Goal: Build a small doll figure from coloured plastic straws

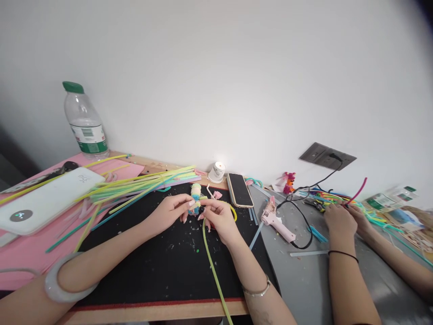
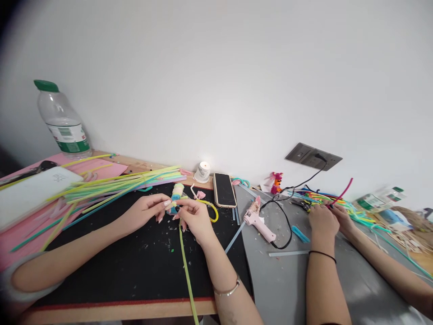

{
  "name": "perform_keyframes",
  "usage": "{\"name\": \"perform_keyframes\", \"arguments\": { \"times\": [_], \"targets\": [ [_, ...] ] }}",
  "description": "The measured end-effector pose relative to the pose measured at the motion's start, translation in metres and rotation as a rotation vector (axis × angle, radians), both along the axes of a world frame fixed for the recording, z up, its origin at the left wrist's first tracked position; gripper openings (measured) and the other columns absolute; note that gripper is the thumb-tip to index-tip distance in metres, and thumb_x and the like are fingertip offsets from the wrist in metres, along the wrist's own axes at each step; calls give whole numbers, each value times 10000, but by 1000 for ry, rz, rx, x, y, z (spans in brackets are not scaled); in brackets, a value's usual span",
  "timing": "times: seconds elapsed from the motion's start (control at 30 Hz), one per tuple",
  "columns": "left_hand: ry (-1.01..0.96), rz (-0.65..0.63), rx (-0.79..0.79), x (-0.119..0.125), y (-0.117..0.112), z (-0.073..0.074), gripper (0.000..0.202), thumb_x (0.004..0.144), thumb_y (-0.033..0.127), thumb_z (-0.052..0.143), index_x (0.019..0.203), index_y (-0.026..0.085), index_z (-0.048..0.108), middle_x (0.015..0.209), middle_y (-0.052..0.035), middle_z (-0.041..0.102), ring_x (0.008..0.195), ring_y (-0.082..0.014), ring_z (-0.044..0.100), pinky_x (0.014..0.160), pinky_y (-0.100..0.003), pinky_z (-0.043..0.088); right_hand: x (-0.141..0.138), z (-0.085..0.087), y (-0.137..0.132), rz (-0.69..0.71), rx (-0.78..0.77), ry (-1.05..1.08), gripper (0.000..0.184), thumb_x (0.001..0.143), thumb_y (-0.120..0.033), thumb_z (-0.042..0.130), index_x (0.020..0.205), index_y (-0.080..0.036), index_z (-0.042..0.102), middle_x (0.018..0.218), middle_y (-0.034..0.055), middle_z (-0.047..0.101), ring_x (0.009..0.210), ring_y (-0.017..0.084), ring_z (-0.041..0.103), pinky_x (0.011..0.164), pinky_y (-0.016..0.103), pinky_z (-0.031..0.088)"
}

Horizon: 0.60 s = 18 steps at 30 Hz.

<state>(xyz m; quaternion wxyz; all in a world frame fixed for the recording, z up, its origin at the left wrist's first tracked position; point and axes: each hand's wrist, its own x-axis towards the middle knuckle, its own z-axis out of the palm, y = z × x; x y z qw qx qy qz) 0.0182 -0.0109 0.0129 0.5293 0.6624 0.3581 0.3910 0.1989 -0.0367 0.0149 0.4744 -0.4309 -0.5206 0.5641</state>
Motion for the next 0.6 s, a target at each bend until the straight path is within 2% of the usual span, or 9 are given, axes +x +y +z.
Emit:
{"name": "perform_keyframes", "arguments": {
  "times": [0.23, 0.37, 0.6],
  "targets": [
    [-73, -26, -77, 0, -1, 1, 225, 832, 363, 568, 737, 182, 662, 514, 8, 565, 470, -132, 520, 514, -221, 421, 0, -2, 0, 16, -7, 14, 221, 723, -250, 655, 916, -142, 657, 584, -27, 642, 319, 33, 417, 330, 155, 313],
    [-120, -38, -96, 0, 0, -1, 214, 819, 364, 585, 754, 176, 663, 641, -15, 623, 484, -124, 540, 508, -223, 443, 0, -1, 0, 17, -10, 11, 236, 720, -260, 661, 927, -148, 634, 583, -36, 641, 325, 33, 417, 336, 149, 312],
    [-88, -60, -89, 1, -1, -2, 237, 838, 377, 561, 787, 170, 665, 668, -31, 642, 498, -130, 576, 516, -236, 471, 1, -2, 0, 42, 6, -8, 224, 725, -244, 648, 930, -153, 657, 586, -33, 644, 330, 39, 415, 328, 159, 324]
  ]
}}
